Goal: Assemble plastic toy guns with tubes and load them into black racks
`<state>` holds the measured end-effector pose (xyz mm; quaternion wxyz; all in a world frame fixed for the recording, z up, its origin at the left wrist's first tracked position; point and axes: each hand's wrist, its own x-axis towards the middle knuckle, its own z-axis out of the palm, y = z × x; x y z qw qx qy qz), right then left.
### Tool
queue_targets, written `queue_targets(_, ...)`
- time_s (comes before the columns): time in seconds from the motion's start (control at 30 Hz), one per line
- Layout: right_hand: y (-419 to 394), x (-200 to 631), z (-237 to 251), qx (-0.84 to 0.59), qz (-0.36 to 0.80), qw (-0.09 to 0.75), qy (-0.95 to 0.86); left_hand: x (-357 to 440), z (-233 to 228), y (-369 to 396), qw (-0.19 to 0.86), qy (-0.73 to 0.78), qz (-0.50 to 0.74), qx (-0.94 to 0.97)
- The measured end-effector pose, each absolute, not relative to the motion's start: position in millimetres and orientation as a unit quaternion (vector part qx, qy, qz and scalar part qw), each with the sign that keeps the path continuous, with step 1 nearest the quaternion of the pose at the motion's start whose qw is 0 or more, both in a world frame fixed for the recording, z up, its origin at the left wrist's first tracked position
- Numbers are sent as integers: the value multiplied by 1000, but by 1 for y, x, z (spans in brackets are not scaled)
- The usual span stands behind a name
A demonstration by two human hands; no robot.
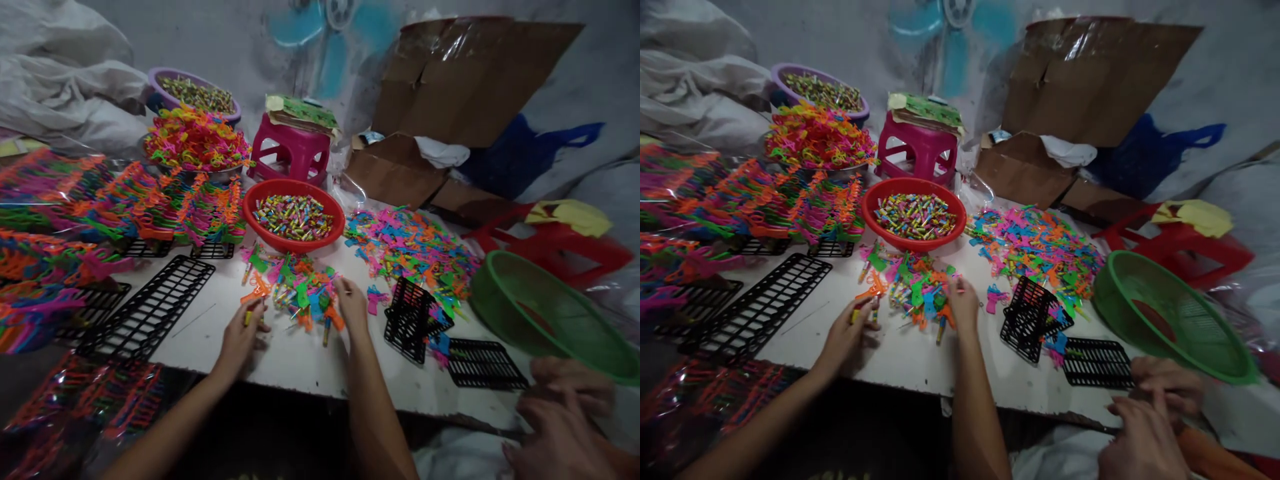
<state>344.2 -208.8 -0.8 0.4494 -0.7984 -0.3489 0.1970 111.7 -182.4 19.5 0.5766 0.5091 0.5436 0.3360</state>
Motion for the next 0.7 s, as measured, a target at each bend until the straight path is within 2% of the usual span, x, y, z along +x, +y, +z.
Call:
queue_targets(0.07,-211,383,-14,-908,54,327,-257,98,14,-174,513,579,341,535)
queue_targets(0.13,-219,404,-30,-951,3,219,-220,87,7,-171,482,603,335,540)
queue_targets(0.2,-228,408,-45,-950,4,177,-256,82,-1,-174,491,612,331,524)
queue_targets(0.27,-236,401,-54,-926,37,197,-320,83,-5,-177,518,603,334,507)
queue_targets(0.37,-248,384,-56,-891,98,305,-321,84,-2,-175,550,570,354,497)
queue_targets(0.47,-257,363,-39,-851,67,449,-265,81,10,-167,515,576,377,511)
queue_targets(0.53,-260,340,-19,-807,42,507,-300,84,20,-167,512,575,366,523)
queue_targets(0.7,-256,259,26,-655,115,509,-547,116,37,-196,688,465,256,496)
